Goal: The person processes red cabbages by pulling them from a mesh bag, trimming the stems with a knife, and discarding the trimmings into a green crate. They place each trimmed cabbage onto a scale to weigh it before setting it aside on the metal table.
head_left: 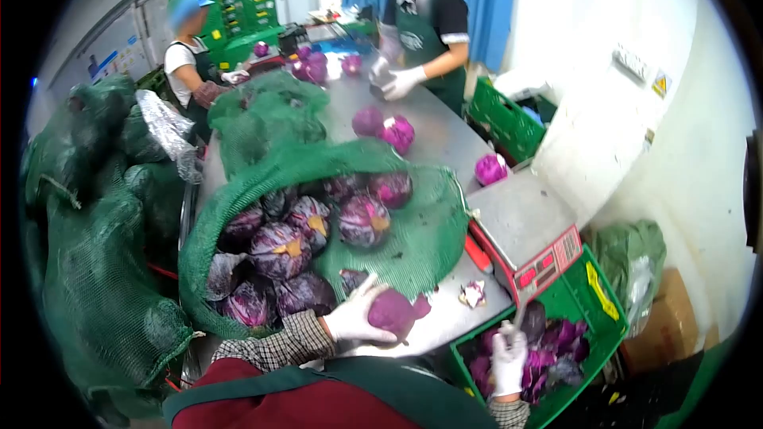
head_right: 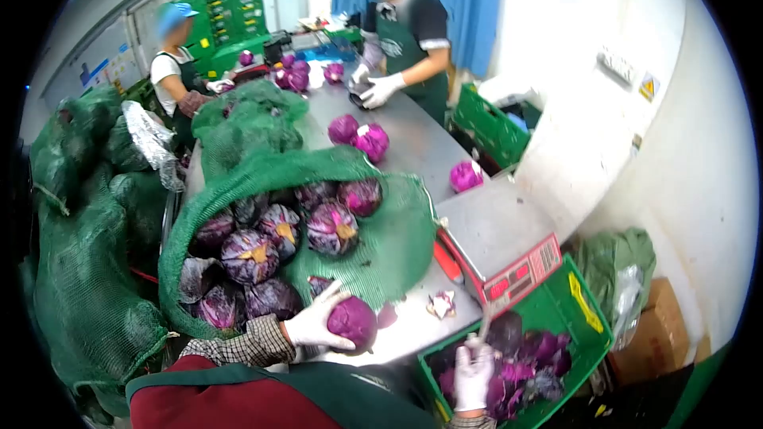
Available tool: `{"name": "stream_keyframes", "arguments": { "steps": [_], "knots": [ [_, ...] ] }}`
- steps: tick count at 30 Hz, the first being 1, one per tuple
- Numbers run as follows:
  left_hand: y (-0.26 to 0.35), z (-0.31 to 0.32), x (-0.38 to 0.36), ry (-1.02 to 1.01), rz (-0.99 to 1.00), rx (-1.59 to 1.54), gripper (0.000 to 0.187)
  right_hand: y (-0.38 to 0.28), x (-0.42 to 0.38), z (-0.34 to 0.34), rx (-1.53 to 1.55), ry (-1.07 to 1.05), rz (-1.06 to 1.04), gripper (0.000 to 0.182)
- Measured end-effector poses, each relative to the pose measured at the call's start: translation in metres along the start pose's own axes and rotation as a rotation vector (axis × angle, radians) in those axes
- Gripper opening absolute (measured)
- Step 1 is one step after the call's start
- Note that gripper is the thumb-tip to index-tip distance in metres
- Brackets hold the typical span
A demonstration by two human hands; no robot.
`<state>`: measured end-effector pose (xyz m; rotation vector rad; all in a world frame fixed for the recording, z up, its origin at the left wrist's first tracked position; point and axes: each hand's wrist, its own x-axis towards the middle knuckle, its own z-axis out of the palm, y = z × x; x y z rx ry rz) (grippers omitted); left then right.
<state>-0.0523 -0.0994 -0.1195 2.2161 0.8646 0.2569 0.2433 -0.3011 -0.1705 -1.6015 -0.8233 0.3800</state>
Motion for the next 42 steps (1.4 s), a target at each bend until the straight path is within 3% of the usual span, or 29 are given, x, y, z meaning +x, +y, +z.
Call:
{"name": "stream_keyframes", "arguments": {
  "steps": [1,2,3,4,5,7,9,11,13,16,17,20,23,25,27,29,30,31,33,34,35,37,40,42],
  "knots": [
    [-0.002,0.001,0.002,-0.001,0.001,-0.009,0.117,-0.005,0.006,0.018,-0.025,-0.147,0.074,0.022],
    [-0.004,0.003,0.004,0.012,0.030,-0.003,0.116,-0.042,0.010,0.037,-0.004,-0.277,0.394,0.020],
    [-0.009,0.006,0.004,0.019,0.022,0.016,0.115,-0.041,0.014,0.061,0.091,-0.376,0.386,0.020],
    [-0.008,0.006,0.004,0.025,0.022,0.000,0.113,-0.001,0.014,0.093,0.312,-0.339,0.255,0.025],
    [-0.007,0.007,0.002,0.027,0.021,-0.020,0.112,0.013,0.023,0.110,0.247,-0.499,0.332,0.029],
    [-0.005,0.007,-0.005,0.052,0.009,-0.030,0.111,0.006,0.020,0.136,0.435,-0.543,0.409,0.028],
    [-0.009,0.012,-0.009,0.095,0.016,-0.036,0.109,0.023,0.014,0.134,0.300,-0.667,0.494,0.027],
    [-0.019,0.019,-0.011,0.144,0.045,-0.064,0.111,-0.010,0.000,0.116,0.287,-0.561,0.475,0.019],
    [-0.017,0.018,-0.011,0.158,0.032,-0.084,0.109,0.018,-0.007,0.087,0.231,-0.436,0.474,0.023],
    [-0.010,0.016,-0.006,0.163,0.000,-0.120,0.106,0.049,-0.009,0.039,0.141,-0.243,0.103,0.033],
    [-0.006,0.015,-0.002,0.153,-0.005,-0.130,0.105,-0.034,-0.015,0.031,0.275,-0.251,0.415,0.036],
    [0.009,0.019,0.013,0.097,-0.089,-0.181,0.101,-0.079,-0.008,0.041,0.205,-0.397,0.390,0.034],
    [0.032,0.019,0.024,0.066,-0.106,-0.040,0.101,-0.061,-0.008,0.083,0.280,-0.358,0.092,0.033],
    [0.035,0.022,0.032,0.040,-0.077,0.045,0.107,-0.041,-0.002,0.090,-0.232,-0.613,-0.242,0.034],
    [0.023,0.027,0.037,-0.044,-0.020,0.102,0.115,-0.077,0.005,0.092,-0.212,-0.625,-0.067,0.031],
    [0.042,0.007,0.021,-0.111,0.132,0.188,0.121,-0.089,0.016,0.094,-0.126,-0.627,-0.070,0.031],
    [0.055,-0.002,0.017,-0.173,0.140,0.274,0.127,-0.116,0.014,0.086,-0.118,-0.609,0.313,0.033],
    [0.064,-0.006,0.018,-0.246,0.143,0.359,0.134,-0.058,0.023,0.083,-0.480,-0.697,-0.140,0.041],
    [0.064,0.005,0.021,-0.055,0.208,0.452,0.129,0.010,0.029,0.089,-0.756,-0.459,-0.774,0.046],
    [0.054,0.014,0.028,-0.021,0.237,0.355,0.127,-0.042,0.025,0.085,-0.455,-0.608,-0.193,0.036],
    [0.043,0.022,0.034,0.013,0.268,0.257,0.125,-0.098,0.020,0.085,-0.245,-0.568,0.112,0.032],
    [0.043,0.018,0.036,-0.049,0.241,0.167,0.123,-0.085,0.017,0.087,-0.205,-0.531,-0.007,0.035],
    [0.035,0.019,0.040,-0.048,0.309,0.152,0.122,-0.085,0.018,0.088,-0.050,-0.544,0.068,0.033],
    [0.035,0.017,0.042,-0.061,0.301,0.168,0.122,-0.063,0.022,0.088,-0.269,-0.509,-0.288,0.030]
  ]
}}
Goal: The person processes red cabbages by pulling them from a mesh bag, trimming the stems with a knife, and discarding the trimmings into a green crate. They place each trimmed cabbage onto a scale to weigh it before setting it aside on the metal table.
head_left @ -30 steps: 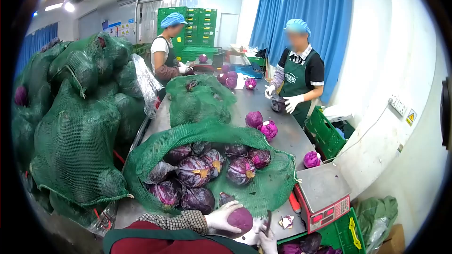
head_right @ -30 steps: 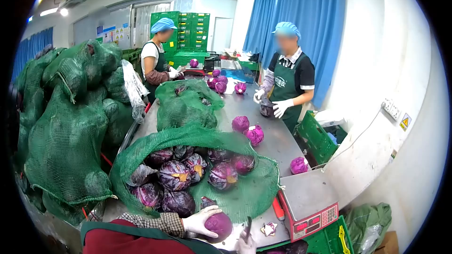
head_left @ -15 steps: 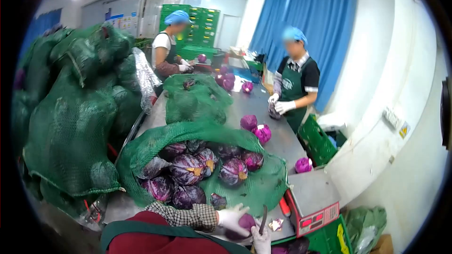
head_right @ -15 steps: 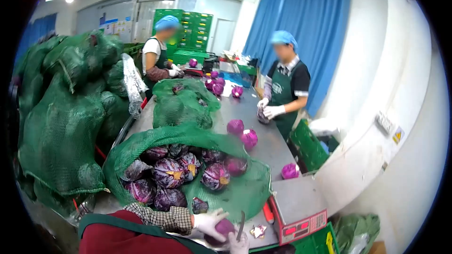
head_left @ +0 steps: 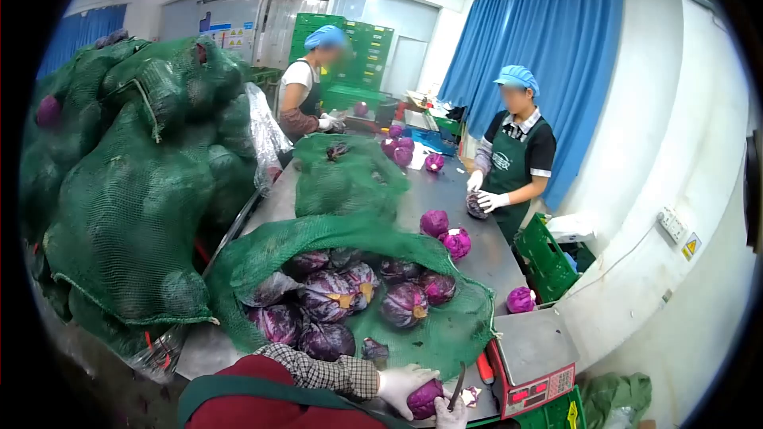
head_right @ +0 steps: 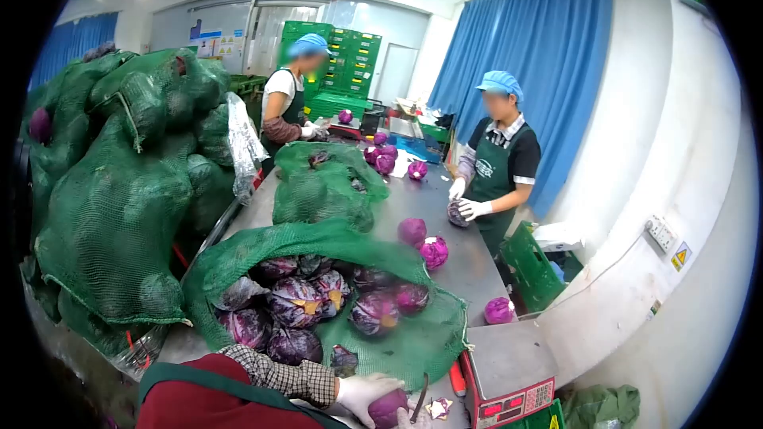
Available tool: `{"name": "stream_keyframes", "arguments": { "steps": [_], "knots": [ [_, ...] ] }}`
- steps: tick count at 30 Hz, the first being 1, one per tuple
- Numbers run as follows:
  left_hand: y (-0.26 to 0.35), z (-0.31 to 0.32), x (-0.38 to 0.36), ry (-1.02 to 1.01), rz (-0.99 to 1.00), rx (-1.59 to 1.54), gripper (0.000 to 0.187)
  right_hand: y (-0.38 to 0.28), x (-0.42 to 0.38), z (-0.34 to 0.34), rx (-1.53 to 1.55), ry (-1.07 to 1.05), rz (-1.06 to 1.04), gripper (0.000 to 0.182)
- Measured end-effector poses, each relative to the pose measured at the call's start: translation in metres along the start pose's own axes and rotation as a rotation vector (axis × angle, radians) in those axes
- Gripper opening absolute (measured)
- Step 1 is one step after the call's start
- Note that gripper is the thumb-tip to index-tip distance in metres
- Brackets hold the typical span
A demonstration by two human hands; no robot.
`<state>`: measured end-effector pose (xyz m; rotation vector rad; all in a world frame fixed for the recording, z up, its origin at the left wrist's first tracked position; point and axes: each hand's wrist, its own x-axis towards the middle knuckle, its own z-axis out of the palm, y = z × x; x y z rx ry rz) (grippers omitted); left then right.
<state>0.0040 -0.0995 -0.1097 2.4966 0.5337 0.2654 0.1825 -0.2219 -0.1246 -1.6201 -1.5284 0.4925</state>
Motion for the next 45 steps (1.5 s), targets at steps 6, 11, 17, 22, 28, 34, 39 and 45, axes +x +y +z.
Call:
{"name": "stream_keyframes", "arguments": {
  "steps": [6,11,17,22,28,34,39,45],
  "knots": [
    [0.012,-0.001,-0.001,-0.013,-0.059,-0.018,0.122,0.024,-0.009,0.005,-0.114,0.040,-0.085,0.021],
    [0.007,0.006,0.001,0.034,-0.048,0.030,0.122,0.020,-0.009,0.007,-0.230,0.062,-0.033,0.015],
    [0.020,-0.004,0.004,-0.004,-0.139,0.033,0.122,0.011,-0.005,-0.002,-0.120,0.057,-0.010,0.020],
    [0.019,-0.005,0.015,-0.084,-0.166,0.081,0.120,0.021,0.004,0.000,0.054,0.102,0.038,0.022],
    [0.023,-0.020,0.027,-0.085,-0.362,-0.001,0.126,0.076,-0.003,0.016,-0.508,0.209,-0.274,0.013],
    [-0.003,-0.040,0.032,-0.259,-0.582,-0.395,0.136,0.026,-0.044,0.014,0.768,0.212,0.505,0.020],
    [-0.021,-0.008,0.035,-0.134,-0.518,0.007,0.142,0.012,-0.072,0.017,0.957,0.068,0.484,0.029],
    [-0.016,-0.013,0.048,0.089,-0.267,0.029,0.137,0.009,-0.062,0.009,0.627,0.167,0.475,0.027]
  ]
}}
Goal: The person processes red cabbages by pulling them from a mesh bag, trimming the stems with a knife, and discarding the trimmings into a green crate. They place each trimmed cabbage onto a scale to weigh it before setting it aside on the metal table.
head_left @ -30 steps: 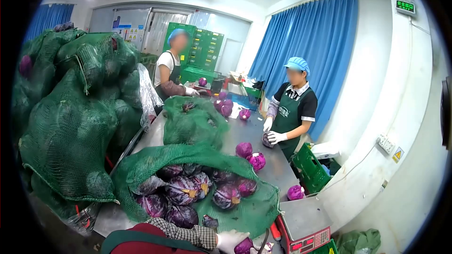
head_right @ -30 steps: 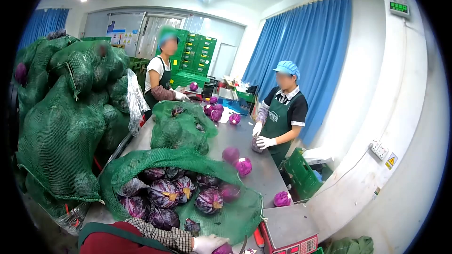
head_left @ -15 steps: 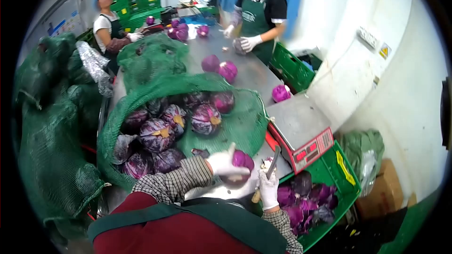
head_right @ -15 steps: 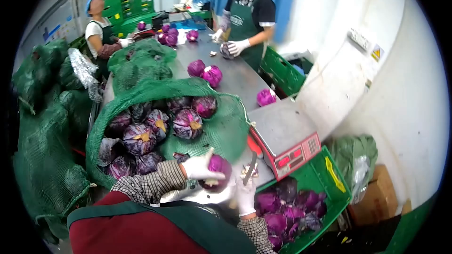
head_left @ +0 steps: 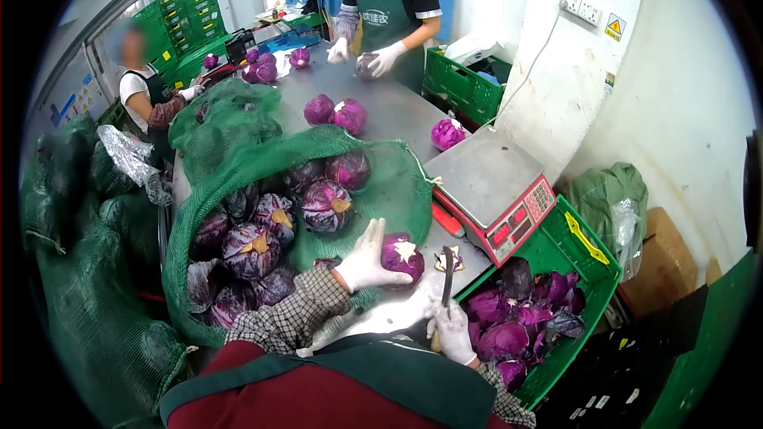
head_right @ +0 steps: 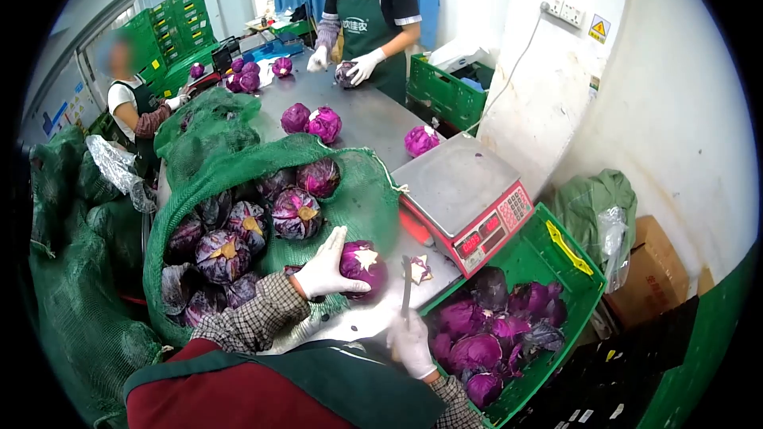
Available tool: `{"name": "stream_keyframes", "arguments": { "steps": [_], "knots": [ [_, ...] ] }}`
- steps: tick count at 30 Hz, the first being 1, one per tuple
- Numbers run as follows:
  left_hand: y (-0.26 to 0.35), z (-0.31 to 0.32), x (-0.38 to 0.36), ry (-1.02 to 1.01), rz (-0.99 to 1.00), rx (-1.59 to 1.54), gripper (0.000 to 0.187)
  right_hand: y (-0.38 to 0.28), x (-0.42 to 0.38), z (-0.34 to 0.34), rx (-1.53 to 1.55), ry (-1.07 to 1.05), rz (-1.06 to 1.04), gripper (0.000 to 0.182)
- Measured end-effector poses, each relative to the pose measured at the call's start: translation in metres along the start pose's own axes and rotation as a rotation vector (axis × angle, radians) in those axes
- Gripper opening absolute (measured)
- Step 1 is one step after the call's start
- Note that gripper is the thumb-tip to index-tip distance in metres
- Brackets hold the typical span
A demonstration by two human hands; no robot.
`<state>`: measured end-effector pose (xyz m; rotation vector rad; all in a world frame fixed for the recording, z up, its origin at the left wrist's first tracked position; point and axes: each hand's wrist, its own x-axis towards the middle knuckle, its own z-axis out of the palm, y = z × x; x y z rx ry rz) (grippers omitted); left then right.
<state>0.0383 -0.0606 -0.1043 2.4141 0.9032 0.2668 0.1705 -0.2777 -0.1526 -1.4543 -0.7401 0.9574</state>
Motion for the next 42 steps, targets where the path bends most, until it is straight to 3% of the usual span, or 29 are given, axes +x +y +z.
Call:
{"name": "stream_keyframes", "arguments": {
  "steps": [2,4,6,9,12,16,20,21,23,26,27,28,30,31,32,35,36,39,42],
  "knots": [
    [0.006,0.006,0.001,-0.108,-0.041,0.051,0.132,-0.013,0.006,0.000,-0.024,0.051,-0.043,0.033],
    [0.003,0.010,-0.007,-0.050,0.040,0.042,0.127,0.002,0.020,-0.011,-0.240,0.008,-0.094,0.037],
    [0.000,0.018,-0.020,0.004,0.157,0.098,0.118,0.034,0.036,-0.012,-0.508,0.077,-0.433,0.037],
    [-0.001,0.021,-0.029,0.020,0.272,0.113,0.117,0.024,0.047,-0.001,-0.679,0.180,-0.656,0.031],
    [-0.005,0.021,-0.030,0.046,0.221,0.067,0.117,0.026,0.048,0.008,-0.659,0.070,-0.584,0.030],
    [-0.015,0.025,-0.032,0.064,0.193,-0.032,0.122,0.000,0.045,0.018,-0.469,0.092,-0.285,0.036],
    [-0.022,0.020,-0.025,0.049,0.043,-0.117,0.128,0.020,0.051,0.014,-0.326,0.100,-0.143,0.037],
    [-0.026,0.018,-0.022,0.030,0.008,-0.171,0.128,0.035,0.052,0.016,-0.336,0.168,-0.343,0.035],
    [-0.038,0.017,-0.015,0.017,-0.082,-0.295,0.130,0.053,0.055,0.016,-0.340,0.129,-0.246,0.034],
    [-0.071,0.032,0.005,0.015,-0.284,-1.040,0.105,0.071,0.056,0.014,-0.385,0.074,-0.341,0.032],
    [-0.087,0.034,0.012,-0.017,-0.308,-1.251,0.088,0.072,0.056,0.015,-0.349,0.067,-0.309,0.031],
    [-0.081,0.026,0.008,-0.034,-0.373,-1.312,0.082,0.069,0.055,0.017,-0.313,0.062,-0.277,0.031],
    [-0.059,0.006,-0.004,-0.066,-0.499,-1.432,0.070,0.034,0.044,0.020,-0.125,0.067,-0.015,0.030],
    [-0.056,0.007,-0.008,-0.052,-0.552,-1.422,0.073,0.024,0.042,0.020,-0.073,0.054,0.017,0.032],
    [-0.056,0.008,-0.010,-0.072,-0.653,-1.519,0.075,0.026,0.044,0.021,-0.074,0.078,-0.079,0.032],
    [-0.031,0.009,-0.026,-0.165,-0.602,-1.761,0.087,0.010,0.038,0.018,-0.169,0.097,-0.193,0.040],
    [-0.025,0.011,-0.029,-0.201,-0.566,-1.747,0.081,-0.002,0.034,0.016,-0.215,0.094,-0.204,0.043],
    [-0.012,0.028,-0.026,-0.145,-0.417,-1.631,0.065,-0.015,0.034,0.022,-0.418,0.147,-0.632,0.052],
    [-0.001,0.047,-0.025,-0.058,-0.447,-1.516,0.054,-0.017,0.035,0.031,-0.602,0.145,-0.615,0.062]
  ]
}}
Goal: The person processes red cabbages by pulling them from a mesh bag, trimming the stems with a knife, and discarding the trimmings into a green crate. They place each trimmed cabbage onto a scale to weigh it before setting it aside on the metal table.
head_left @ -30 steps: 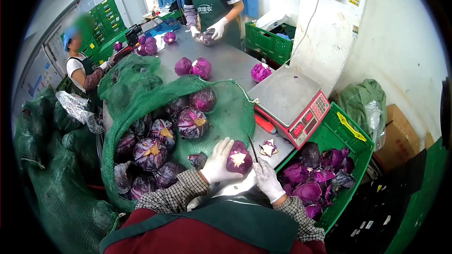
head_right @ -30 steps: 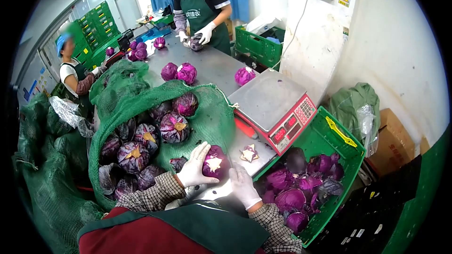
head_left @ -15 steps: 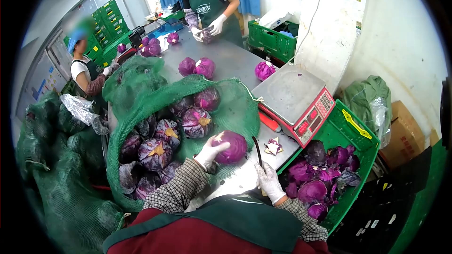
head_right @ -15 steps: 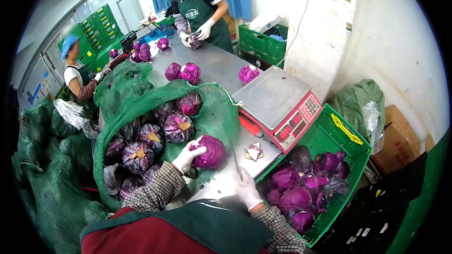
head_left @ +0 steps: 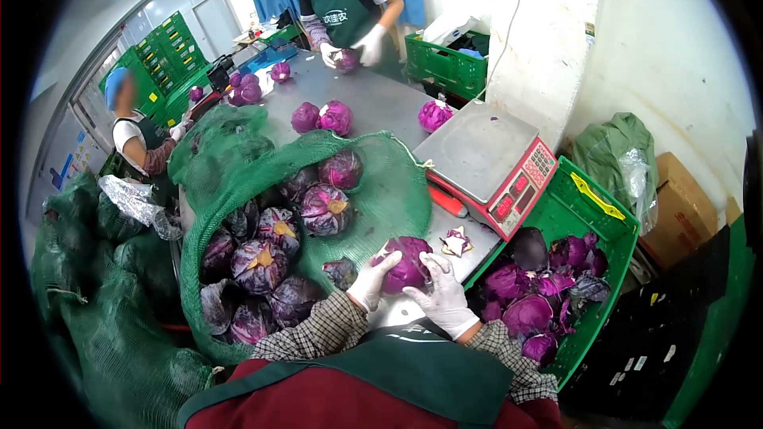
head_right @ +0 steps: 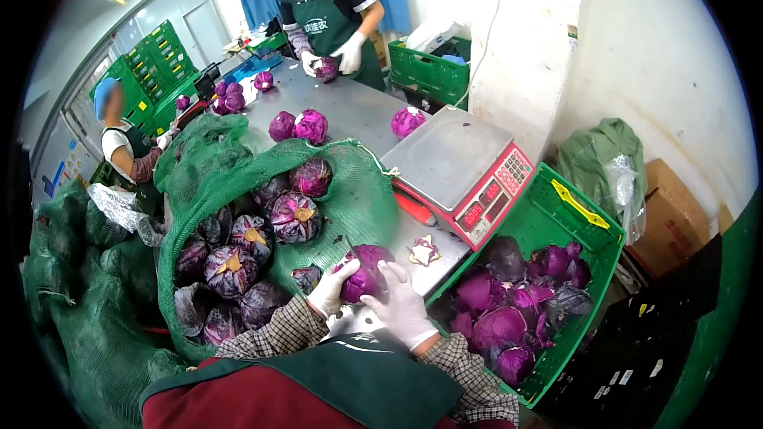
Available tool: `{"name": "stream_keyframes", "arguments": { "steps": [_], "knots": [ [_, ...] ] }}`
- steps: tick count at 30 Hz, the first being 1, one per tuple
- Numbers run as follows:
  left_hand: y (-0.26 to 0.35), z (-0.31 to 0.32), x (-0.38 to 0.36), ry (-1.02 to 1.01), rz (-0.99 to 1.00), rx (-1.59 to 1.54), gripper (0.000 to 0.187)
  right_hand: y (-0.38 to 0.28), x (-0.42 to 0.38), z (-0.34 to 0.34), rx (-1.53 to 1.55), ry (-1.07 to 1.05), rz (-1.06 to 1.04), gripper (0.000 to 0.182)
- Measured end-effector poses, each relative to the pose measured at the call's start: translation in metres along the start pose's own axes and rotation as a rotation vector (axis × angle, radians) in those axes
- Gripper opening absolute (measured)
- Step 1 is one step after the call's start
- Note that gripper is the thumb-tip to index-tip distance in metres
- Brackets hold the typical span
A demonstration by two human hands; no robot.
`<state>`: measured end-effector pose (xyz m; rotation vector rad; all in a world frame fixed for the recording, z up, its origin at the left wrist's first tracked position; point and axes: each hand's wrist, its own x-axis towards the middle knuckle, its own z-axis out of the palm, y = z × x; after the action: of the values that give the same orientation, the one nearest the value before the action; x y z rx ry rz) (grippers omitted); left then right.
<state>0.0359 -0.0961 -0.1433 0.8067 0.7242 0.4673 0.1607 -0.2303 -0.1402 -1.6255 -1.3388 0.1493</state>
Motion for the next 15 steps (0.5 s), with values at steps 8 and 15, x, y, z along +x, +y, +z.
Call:
{"name": "stream_keyframes", "arguments": {
  "steps": [8,15],
  "knots": [
    [0.002,0.011,0.004,-0.002,0.074,0.170,0.044,0.009,-0.003,-0.012,-0.141,0.020,-0.036,0.051],
    [0.003,0.028,-0.005,0.067,0.166,0.444,0.065,0.014,0.002,-0.034,-0.142,0.248,-0.065,0.021]
  ]
}}
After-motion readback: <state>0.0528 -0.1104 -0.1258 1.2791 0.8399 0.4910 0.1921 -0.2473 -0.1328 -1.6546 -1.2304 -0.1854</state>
